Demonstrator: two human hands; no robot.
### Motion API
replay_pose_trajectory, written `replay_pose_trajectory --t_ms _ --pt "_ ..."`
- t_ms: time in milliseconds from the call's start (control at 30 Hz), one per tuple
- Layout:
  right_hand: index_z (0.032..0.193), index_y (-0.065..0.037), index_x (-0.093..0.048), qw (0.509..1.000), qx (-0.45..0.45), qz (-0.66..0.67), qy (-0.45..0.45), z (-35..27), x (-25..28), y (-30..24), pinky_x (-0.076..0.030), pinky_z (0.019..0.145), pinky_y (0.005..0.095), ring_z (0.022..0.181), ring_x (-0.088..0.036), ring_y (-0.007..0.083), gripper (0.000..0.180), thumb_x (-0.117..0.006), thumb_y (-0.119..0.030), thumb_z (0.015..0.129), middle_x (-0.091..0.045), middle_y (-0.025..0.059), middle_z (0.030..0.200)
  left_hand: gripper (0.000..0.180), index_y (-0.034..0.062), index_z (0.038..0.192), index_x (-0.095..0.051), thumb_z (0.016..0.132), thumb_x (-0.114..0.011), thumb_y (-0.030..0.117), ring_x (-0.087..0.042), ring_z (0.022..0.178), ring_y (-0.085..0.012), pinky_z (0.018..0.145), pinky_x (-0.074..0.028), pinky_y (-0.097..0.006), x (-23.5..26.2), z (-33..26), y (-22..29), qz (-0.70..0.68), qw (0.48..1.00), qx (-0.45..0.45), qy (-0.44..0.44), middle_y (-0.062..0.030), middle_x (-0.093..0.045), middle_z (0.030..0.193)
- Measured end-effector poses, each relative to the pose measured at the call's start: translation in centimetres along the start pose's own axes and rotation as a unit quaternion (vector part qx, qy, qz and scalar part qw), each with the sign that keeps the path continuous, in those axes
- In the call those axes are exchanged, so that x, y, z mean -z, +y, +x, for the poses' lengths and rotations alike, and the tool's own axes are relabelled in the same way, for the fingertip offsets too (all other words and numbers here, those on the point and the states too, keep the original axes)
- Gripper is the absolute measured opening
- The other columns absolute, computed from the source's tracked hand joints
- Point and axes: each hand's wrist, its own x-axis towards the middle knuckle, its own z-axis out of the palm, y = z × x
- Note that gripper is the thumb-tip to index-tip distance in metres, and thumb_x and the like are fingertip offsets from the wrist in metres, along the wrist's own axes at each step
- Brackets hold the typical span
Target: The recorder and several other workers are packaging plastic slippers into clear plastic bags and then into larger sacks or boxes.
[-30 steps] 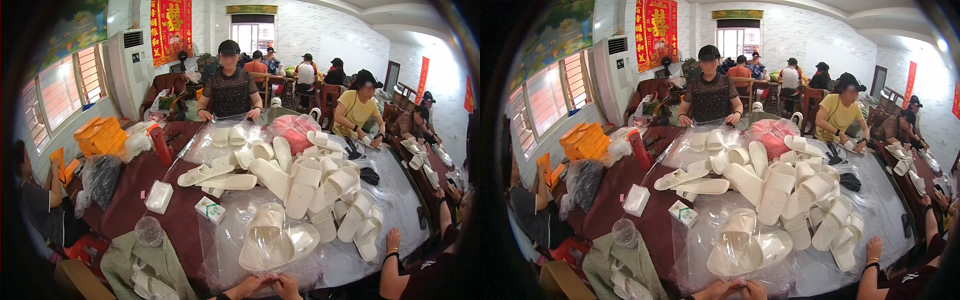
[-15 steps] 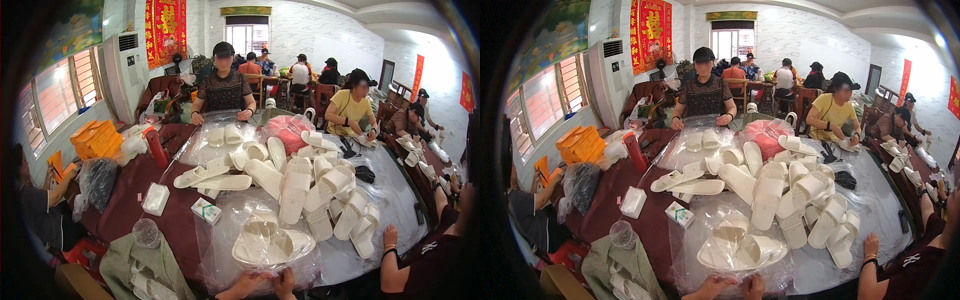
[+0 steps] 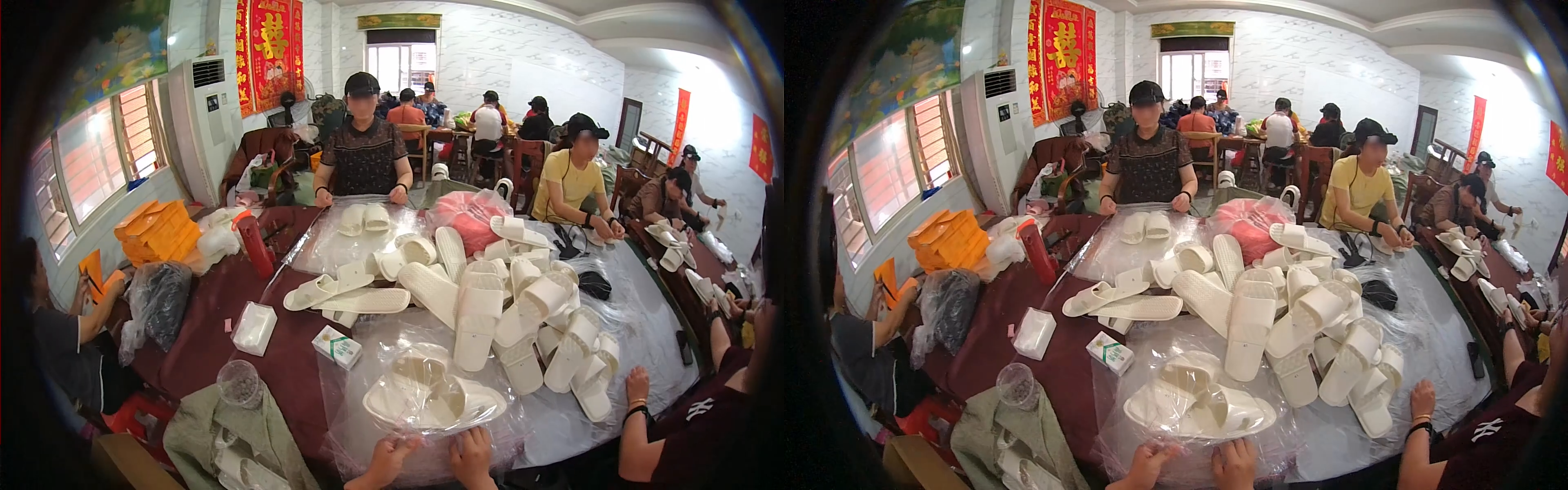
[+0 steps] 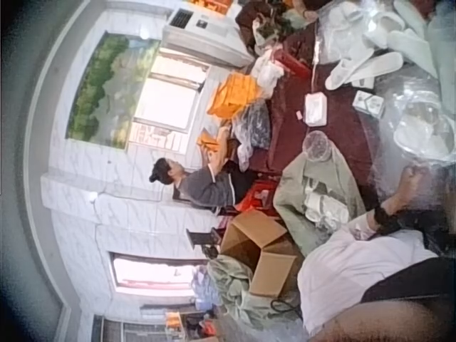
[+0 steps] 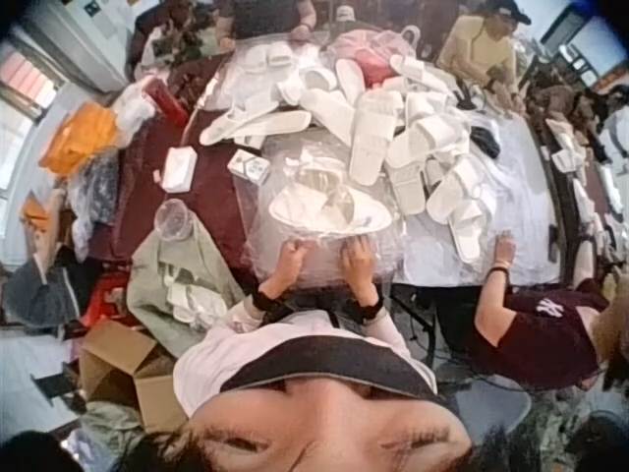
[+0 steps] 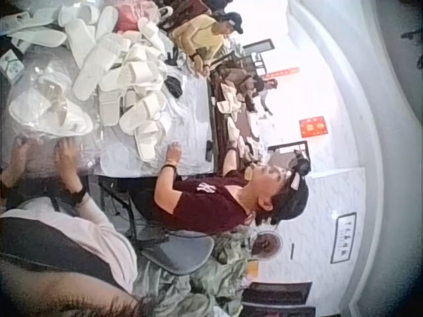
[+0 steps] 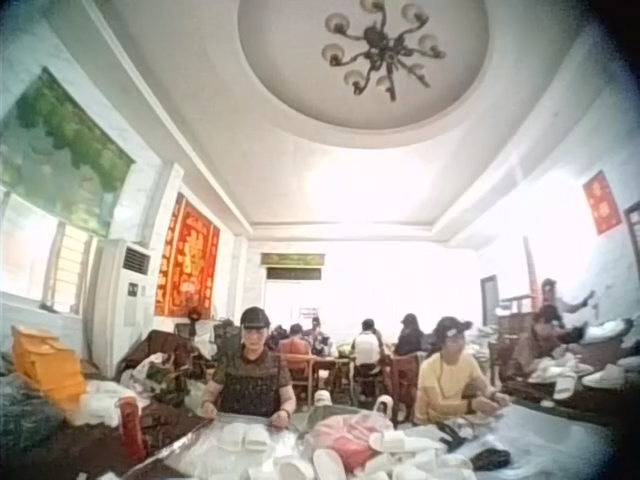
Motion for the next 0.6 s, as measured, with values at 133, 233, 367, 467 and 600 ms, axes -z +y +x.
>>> replay_pose_trajectory --t_ms 133,233,367,467,600 --pt "0.091 -0.004 -0.061 0.999 0.048 -0.023 -0.005 1.2 -0.8 0.5 -0.040 0.083 0.0473 0.099 -0.052 0.0357 0.022 -0.062 -0.022 0.077 -0.058 0.0173 0.103 0.022 0.0043 0.059 -0.050 0.079 -0.054 0.012 -0.037 0.046 -0.0081 0.042 -0.028 -0.028 0.5 0.5 -0.9 0.048 0.996 -0.067 0.012 0.0044 -0.041 0.050" --pt "0.096 -0.003 -0.061 0.998 0.047 -0.035 0.026 0.2 -3.0 1.8 -0.031 0.095 0.0498 0.106 -0.048 0.0360 0.031 -0.064 -0.025 0.075 -0.058 0.0166 0.106 0.011 0.0026 0.068 -0.057 0.077 -0.052 0.007 -0.044 0.052 -0.0086 0.047 -0.033 -0.026 1.0 0.7 -0.7 0.102 0.989 -0.104 -0.017 0.0011 -0.050 0.058" --pt "0.101 -0.003 -0.060 0.995 0.046 -0.086 0.003 0.6 -2.6 0.8 -0.030 0.098 0.0492 0.109 -0.048 0.0357 0.037 -0.065 -0.028 0.074 -0.057 0.0160 0.110 0.014 0.0018 0.091 -0.061 0.083 -0.050 0.004 -0.053 0.073 -0.0098 0.066 -0.042 -0.024 0.6 -0.3 2.7 0.038 0.994 -0.063 -0.083 -0.0037 -0.061 0.081" --pt "0.102 -0.003 -0.060 0.996 0.045 -0.081 0.003 0.6 -2.5 0.5 -0.029 0.099 0.0498 0.111 -0.047 0.0357 0.038 -0.065 -0.028 0.075 -0.056 0.0164 0.111 0.018 0.0015 0.101 -0.060 0.086 -0.050 0.004 -0.056 0.084 -0.0118 0.075 -0.045 -0.025 1.4 -0.7 1.7 -0.003 0.997 -0.003 -0.075 -0.0056 -0.063 0.090" --pt "0.102 -0.002 -0.060 0.996 0.057 -0.074 0.009 0.6 -2.5 0.7 -0.029 0.099 0.0498 0.112 -0.046 0.0359 0.038 -0.064 -0.028 0.075 -0.056 0.0174 0.111 0.022 0.0009 0.107 -0.058 0.087 -0.050 0.002 -0.058 0.090 -0.0147 0.080 -0.047 -0.028 3.4 -0.3 -2.2 0.080 0.994 -0.036 -0.068 -0.0085 -0.063 0.097"
